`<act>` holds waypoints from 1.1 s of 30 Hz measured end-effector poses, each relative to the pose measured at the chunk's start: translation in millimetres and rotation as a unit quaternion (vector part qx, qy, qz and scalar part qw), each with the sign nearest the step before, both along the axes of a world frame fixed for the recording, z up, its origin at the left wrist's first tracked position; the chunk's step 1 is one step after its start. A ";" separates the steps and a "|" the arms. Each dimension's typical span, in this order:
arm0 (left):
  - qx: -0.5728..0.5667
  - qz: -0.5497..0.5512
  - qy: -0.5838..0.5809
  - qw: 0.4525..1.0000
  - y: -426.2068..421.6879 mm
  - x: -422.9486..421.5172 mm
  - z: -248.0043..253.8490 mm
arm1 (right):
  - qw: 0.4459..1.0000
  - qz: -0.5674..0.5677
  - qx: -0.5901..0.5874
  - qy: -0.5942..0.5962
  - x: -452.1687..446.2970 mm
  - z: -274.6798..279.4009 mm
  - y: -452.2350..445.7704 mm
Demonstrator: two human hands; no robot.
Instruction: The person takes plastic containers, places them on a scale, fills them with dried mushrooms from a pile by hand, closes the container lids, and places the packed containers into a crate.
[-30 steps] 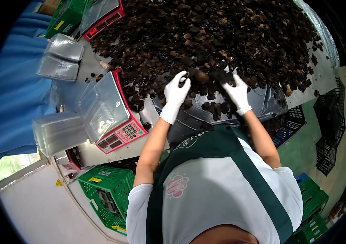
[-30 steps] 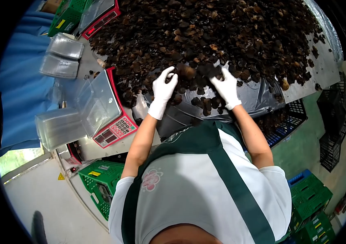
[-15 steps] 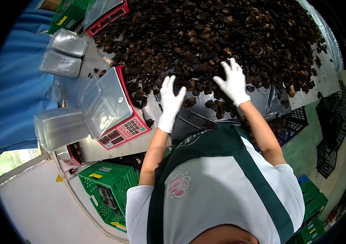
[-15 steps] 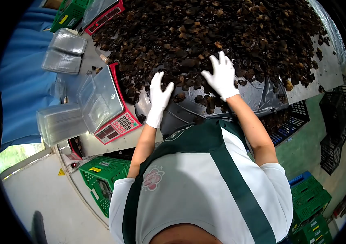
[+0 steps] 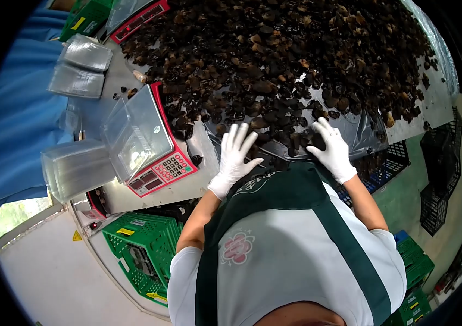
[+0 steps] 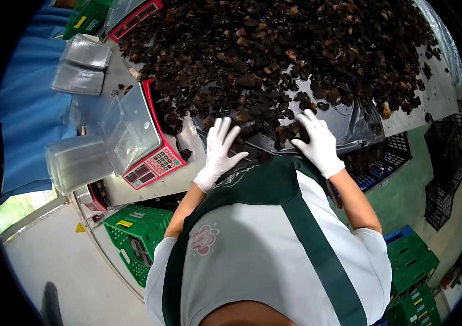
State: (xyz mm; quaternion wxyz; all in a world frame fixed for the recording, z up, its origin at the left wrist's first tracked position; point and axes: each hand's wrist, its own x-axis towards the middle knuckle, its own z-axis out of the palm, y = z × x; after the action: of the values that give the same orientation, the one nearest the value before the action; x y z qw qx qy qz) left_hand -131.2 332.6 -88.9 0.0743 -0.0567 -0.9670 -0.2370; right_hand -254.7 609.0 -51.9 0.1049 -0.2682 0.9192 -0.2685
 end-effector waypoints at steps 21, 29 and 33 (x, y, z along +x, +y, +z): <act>-0.065 0.041 -0.097 0.992 37.5 -117.1 22.0 | 0.984 -0.062 -0.156 -0.057 -43.6 -57.8 -75.2; -0.063 -0.049 0.017 0.997 40.8 -73.0 8.5 | 0.965 0.046 -0.167 -0.198 -10.7 -37.2 -57.4; -0.102 -0.036 0.022 0.994 49.2 -60.6 2.2 | 0.961 0.101 -0.209 -0.149 6.2 -51.1 -38.7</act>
State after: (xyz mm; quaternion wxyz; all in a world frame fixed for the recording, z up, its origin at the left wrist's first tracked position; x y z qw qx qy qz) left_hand -191.9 381.8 -86.7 0.0808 -0.1043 -0.9815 -0.1388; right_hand -248.5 570.4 -103.0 0.2089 -0.3322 0.7847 -0.4799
